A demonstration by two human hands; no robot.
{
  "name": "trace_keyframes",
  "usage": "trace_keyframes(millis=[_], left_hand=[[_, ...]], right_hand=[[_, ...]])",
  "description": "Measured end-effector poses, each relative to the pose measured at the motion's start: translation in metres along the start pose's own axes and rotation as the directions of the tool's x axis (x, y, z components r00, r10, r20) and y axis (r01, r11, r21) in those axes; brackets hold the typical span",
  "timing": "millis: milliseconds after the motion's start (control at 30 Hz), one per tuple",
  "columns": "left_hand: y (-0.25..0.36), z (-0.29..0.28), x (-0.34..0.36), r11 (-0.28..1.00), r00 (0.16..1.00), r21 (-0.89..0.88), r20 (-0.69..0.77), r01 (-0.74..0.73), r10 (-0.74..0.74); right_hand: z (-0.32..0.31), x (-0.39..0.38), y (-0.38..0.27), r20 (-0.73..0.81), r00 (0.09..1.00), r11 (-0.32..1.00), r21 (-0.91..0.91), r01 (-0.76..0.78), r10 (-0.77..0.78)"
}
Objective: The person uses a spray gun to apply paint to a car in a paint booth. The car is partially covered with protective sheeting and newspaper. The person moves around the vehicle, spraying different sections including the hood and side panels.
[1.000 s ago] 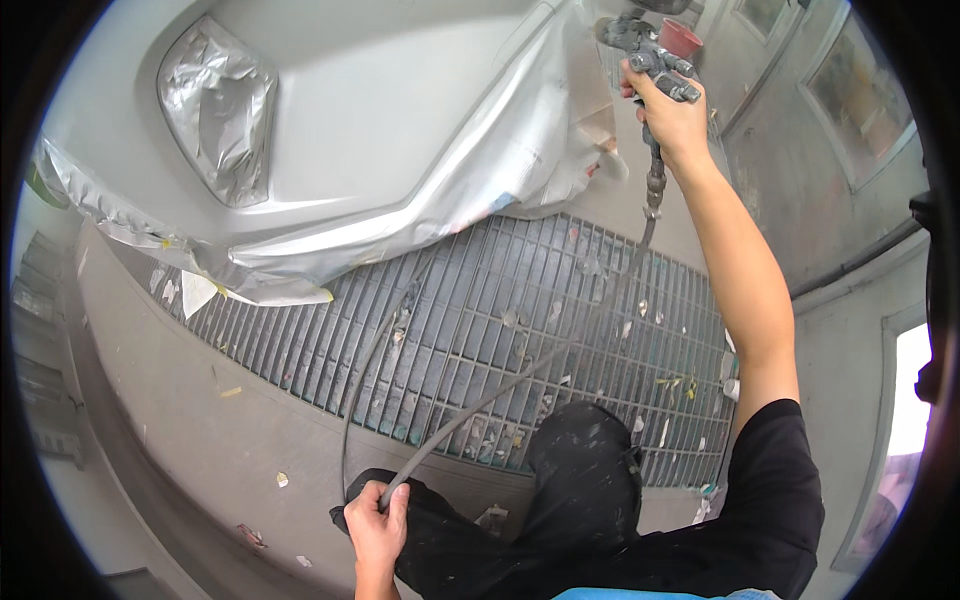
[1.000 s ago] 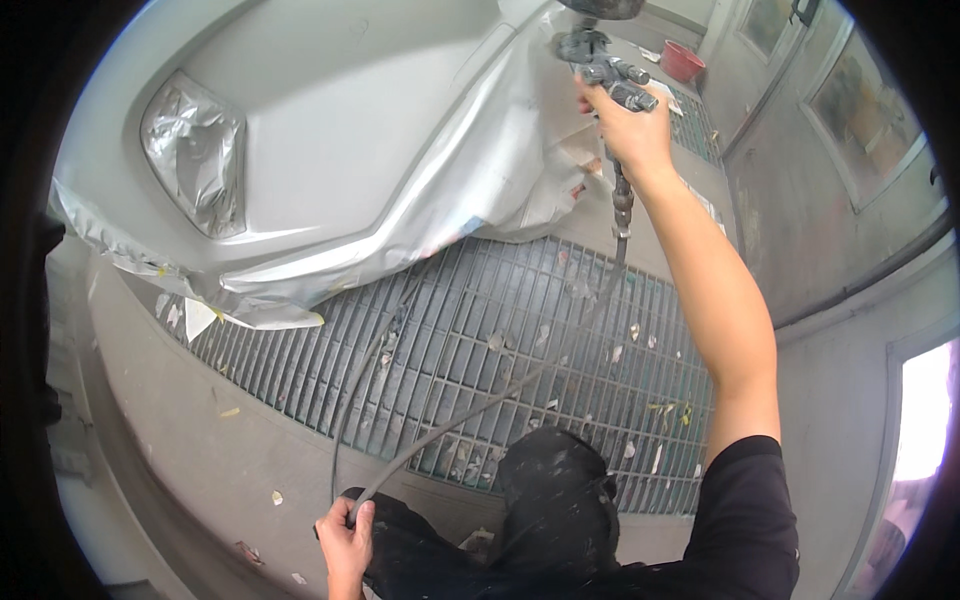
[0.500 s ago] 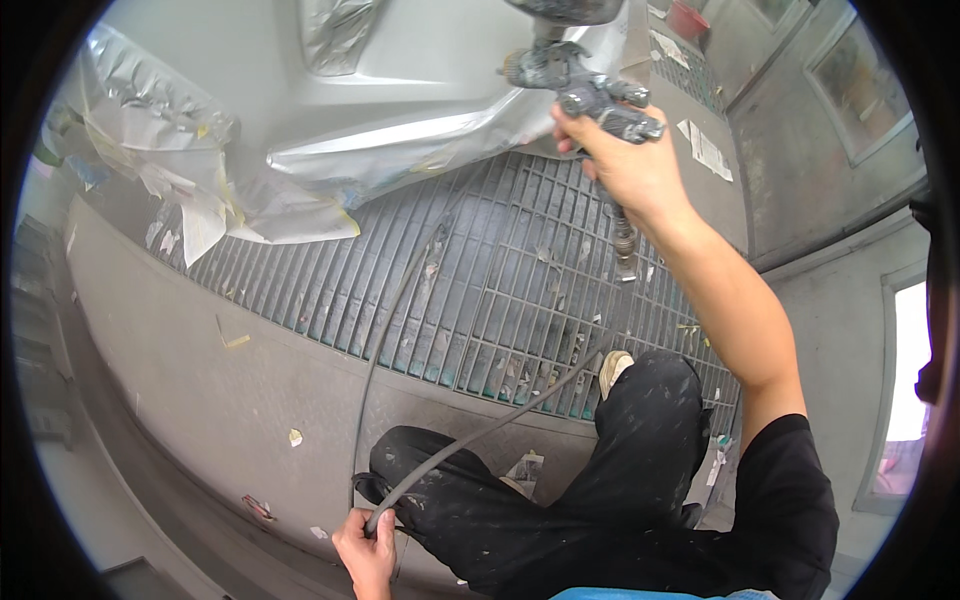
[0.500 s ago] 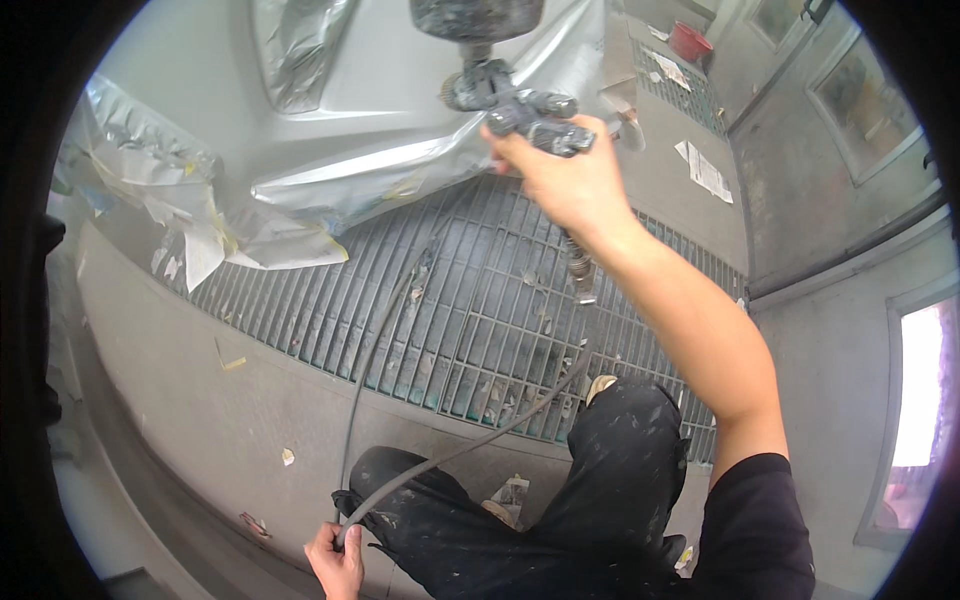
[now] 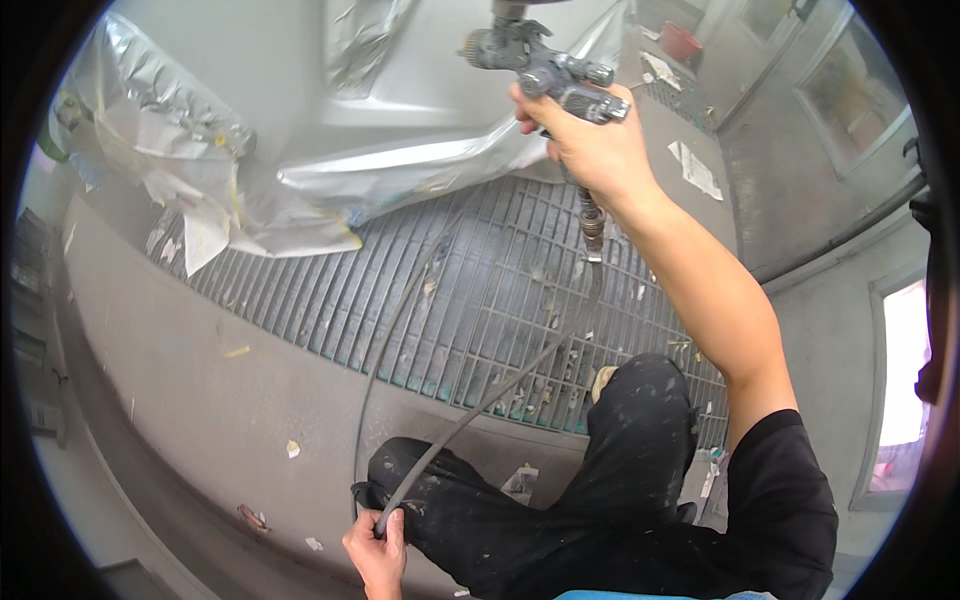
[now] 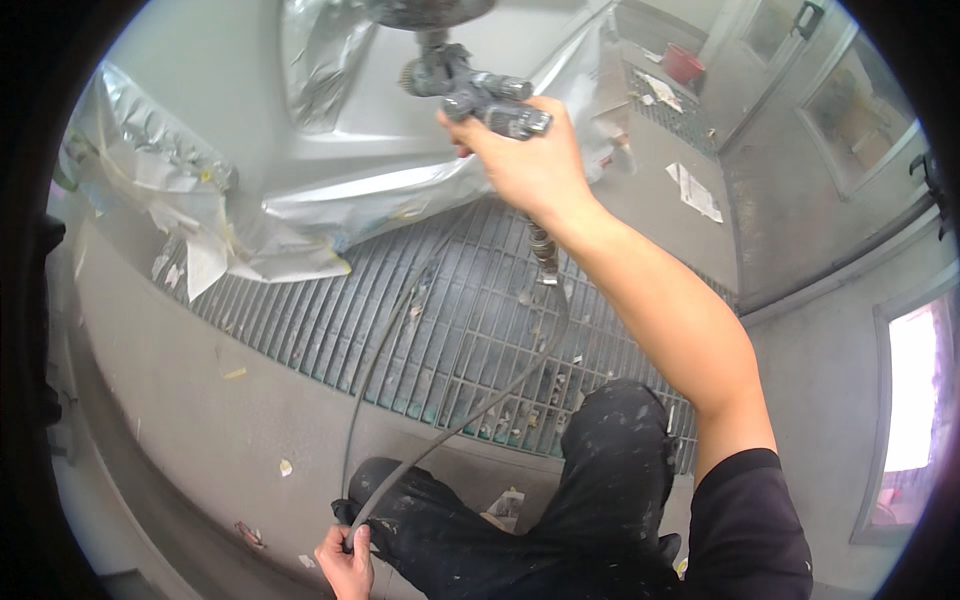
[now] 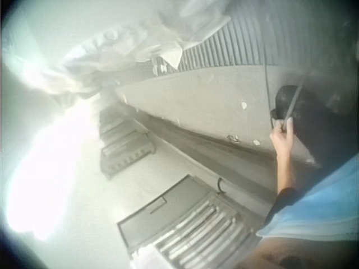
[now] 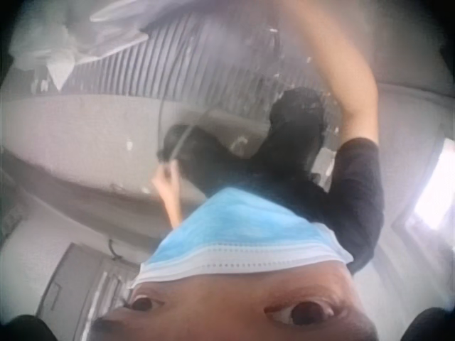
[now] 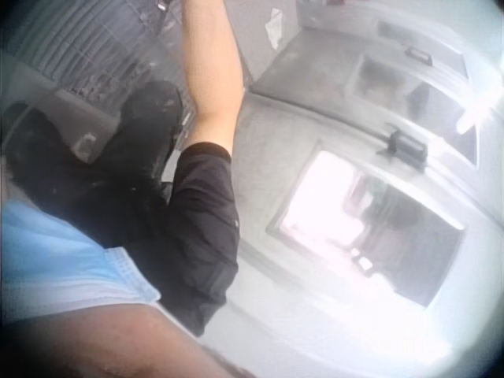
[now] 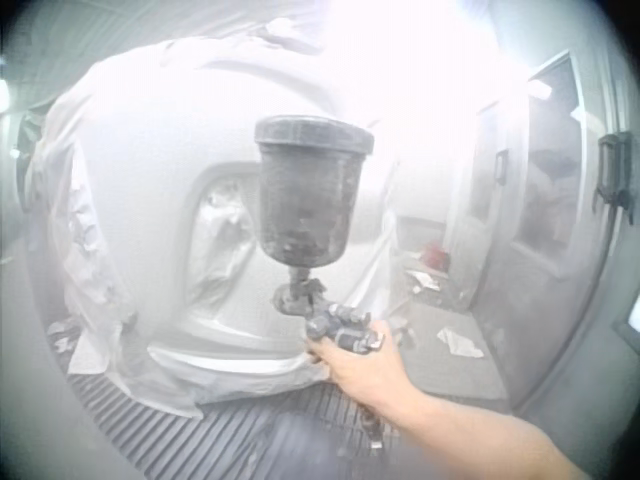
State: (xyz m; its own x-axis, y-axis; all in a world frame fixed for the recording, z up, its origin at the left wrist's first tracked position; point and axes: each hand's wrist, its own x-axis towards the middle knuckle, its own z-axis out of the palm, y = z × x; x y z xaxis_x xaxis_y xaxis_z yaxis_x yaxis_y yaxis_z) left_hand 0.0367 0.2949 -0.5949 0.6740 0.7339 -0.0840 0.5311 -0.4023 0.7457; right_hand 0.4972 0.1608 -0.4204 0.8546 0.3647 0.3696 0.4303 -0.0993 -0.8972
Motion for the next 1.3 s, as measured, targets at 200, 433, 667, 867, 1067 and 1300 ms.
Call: trace_keyframes(millis=[200, 433, 667, 867, 1067, 1300], left_hand=[[0.059, 0.027, 0.028, 0.999, 0.979, -0.005, 0.199, -0.052, 0.052], [0.129, 0.052, 0.051, 0.996, 0.958, 0.005, 0.273, -0.089, 0.085], [0.141, 0.062, 0.047, 0.997, 0.973, -0.035, 0.220, -0.068, 0.074], [0.095, 0.042, 0.038, 0.993, 0.978, 0.054, 0.189, -0.102, 0.090], [0.055, 0.021, 0.017, 0.996, 0.979, 0.077, 0.203, -0.048, 0.032], [0.056, 0.019, 0.013, 1.000, 0.983, 0.018, 0.184, 0.010, -0.013]], right_hand=[[-0.099, 0.019, 0.018, -0.169, 0.983, 0.997, -0.039, -0.072, 0.064], [-0.198, 0.061, 0.046, -0.246, 0.969, 0.999, -0.027, -0.041, 0.033], [-0.213, 0.130, 0.063, -0.574, 0.814, 0.929, -0.341, -0.141, -0.087], [-0.127, 0.072, 0.040, -0.324, 0.944, 0.996, 0.043, 0.075, -0.057], [-0.047, 0.014, -0.011, -0.170, 0.983, 0.995, 0.054, 0.086, -0.076], [-0.034, 0.045, -0.045, 0.074, 0.993, 0.981, 0.182, 0.072, -0.087]])
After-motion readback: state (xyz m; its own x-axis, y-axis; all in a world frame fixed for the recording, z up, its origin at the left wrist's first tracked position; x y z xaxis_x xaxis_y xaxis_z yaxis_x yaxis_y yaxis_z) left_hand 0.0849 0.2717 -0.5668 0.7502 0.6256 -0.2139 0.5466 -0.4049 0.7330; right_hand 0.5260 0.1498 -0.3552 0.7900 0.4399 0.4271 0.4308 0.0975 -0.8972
